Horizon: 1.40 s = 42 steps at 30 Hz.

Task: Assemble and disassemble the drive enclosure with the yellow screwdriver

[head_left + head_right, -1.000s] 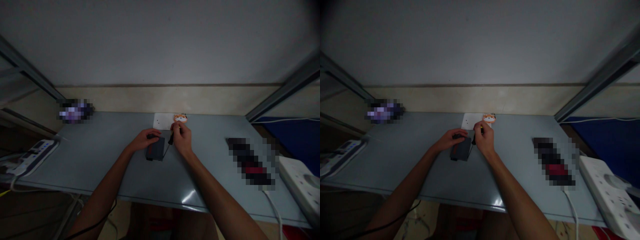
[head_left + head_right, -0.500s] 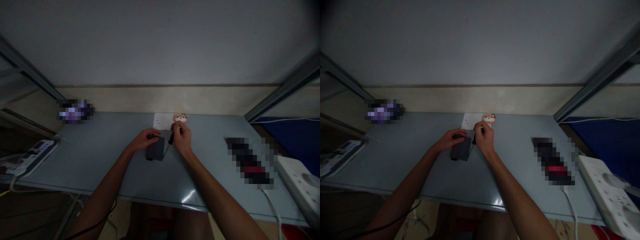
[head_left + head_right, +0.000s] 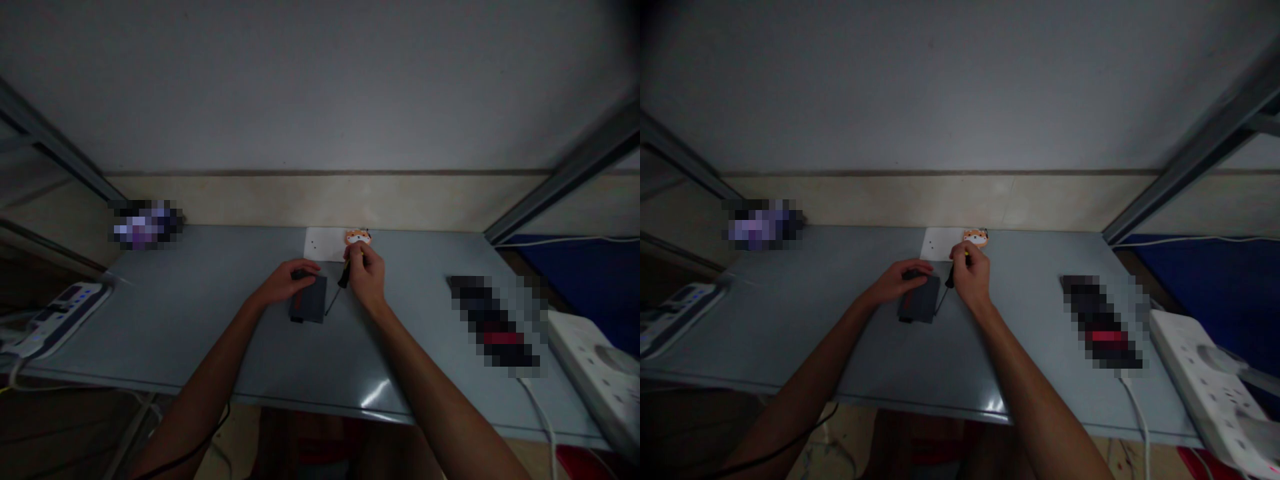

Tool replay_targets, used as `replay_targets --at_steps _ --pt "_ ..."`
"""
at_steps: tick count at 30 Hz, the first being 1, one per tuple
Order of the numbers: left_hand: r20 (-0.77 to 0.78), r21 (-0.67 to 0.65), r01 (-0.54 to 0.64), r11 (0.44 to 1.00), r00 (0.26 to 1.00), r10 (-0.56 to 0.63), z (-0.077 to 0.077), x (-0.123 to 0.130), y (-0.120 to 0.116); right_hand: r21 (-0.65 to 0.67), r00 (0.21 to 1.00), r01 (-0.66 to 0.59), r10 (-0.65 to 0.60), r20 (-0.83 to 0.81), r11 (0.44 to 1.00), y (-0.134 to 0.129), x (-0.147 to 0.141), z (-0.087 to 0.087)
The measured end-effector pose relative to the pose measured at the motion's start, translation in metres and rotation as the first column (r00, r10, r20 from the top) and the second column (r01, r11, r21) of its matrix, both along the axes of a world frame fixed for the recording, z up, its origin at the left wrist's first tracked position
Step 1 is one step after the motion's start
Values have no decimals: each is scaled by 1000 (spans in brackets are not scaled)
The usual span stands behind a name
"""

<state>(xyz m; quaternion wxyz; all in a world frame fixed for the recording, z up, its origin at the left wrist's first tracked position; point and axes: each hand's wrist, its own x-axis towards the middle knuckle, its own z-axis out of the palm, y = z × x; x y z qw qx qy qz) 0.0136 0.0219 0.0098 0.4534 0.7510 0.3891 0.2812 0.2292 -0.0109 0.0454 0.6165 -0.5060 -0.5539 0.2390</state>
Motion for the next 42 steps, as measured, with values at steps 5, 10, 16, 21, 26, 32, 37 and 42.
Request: replay_targets --at_steps 5,10,16,21,26,32,37,42 --pt "-164 273 -5 962 985 52 7 3 -10 -4 969 223 -223 -103 975 7 18 5" --pt "-205 324 -66 944 969 138 7 13 -22 -3 887 435 -428 -174 901 17 39 3" --pt "68 107 -443 890 896 438 7 30 -18 -54 870 427 -426 -247 903 25 45 -8" --pt "-37 287 -310 906 942 334 22 30 -4 -73 906 331 -338 -254 941 22 33 -6" --pt "-69 273 -125 954 986 149 18 28 6 -68 925 245 -254 -282 967 19 24 -4" --pt "-121 249 -30 968 991 62 13 27 13 -53 928 254 -259 -269 966 19 26 -7" --pt "-127 272 -38 962 989 75 10 20 12 -48 924 265 -268 -273 963 22 29 -11" --pt "-135 276 -38 960 988 78 9 14 17 -39 914 279 -278 -296 959 23 31 -9"
